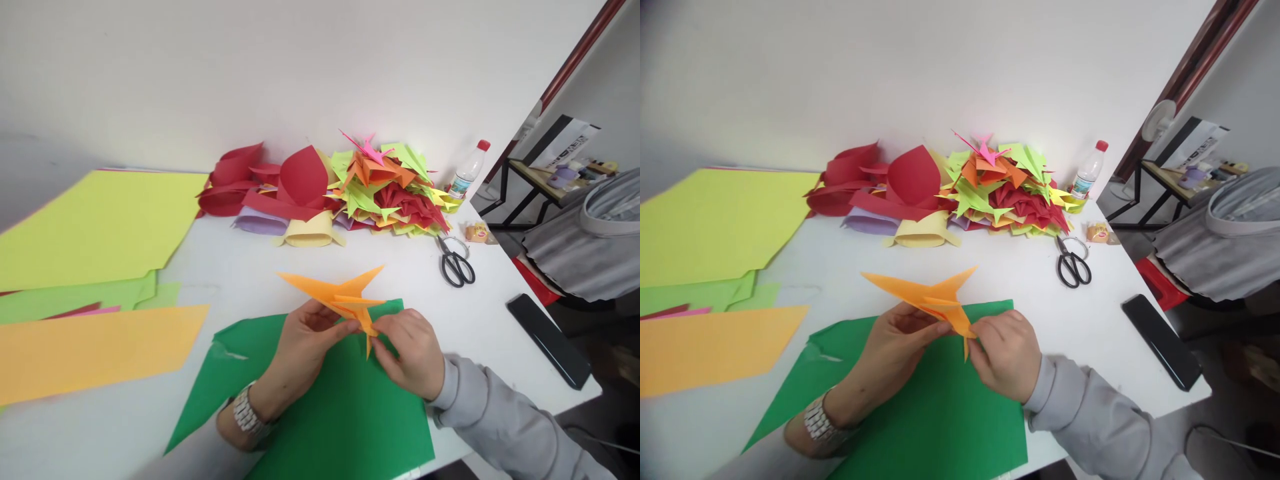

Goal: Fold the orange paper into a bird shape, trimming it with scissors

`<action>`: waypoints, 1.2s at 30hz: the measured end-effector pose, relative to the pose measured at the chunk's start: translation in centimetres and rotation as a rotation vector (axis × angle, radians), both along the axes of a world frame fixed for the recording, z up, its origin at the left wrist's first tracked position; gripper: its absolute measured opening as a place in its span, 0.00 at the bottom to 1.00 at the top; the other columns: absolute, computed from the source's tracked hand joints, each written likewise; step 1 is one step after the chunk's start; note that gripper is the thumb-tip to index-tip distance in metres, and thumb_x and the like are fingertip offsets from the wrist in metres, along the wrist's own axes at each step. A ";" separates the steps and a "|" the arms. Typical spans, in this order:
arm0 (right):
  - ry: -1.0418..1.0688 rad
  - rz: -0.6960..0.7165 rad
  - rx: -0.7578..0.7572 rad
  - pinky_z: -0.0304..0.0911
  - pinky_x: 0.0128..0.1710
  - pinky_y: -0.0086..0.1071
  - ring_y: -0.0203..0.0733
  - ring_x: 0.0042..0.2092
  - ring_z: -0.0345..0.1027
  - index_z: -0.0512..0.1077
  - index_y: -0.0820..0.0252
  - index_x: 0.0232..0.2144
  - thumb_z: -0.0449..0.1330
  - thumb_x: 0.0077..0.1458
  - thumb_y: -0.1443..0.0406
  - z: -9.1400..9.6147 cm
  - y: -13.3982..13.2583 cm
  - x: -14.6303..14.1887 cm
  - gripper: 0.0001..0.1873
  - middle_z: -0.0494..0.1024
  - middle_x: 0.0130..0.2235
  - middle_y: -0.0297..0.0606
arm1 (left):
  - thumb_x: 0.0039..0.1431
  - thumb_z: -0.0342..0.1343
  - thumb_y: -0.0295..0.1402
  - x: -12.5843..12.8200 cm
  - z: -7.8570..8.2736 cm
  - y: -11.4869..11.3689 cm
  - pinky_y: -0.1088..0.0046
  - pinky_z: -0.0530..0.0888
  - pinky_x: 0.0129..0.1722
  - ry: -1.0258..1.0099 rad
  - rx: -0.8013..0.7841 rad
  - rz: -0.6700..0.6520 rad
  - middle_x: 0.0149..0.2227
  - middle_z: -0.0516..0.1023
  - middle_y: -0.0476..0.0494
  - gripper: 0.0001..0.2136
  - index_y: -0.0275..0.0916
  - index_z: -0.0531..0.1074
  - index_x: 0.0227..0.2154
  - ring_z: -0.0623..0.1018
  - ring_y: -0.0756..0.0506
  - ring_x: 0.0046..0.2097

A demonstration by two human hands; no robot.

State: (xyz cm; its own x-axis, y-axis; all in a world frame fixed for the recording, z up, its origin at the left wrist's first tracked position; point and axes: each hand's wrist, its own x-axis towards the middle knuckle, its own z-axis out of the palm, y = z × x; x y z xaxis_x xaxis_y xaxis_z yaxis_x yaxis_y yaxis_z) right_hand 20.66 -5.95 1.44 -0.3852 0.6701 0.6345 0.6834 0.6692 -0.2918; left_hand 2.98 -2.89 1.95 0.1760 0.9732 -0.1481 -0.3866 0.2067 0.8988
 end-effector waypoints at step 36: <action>0.129 0.045 -0.050 0.62 0.37 0.37 0.41 0.35 0.67 0.69 0.59 0.35 0.55 0.53 0.71 0.4 0.4 0.2 0.07 0.75 0.31 0.38 | 0.41 0.70 0.34 -0.7 -0.4 -0.2 0.59 0.77 0.49 0.059 0.084 -0.160 0.47 0.81 0.40 0.21 0.39 0.77 0.42 0.80 0.37 0.47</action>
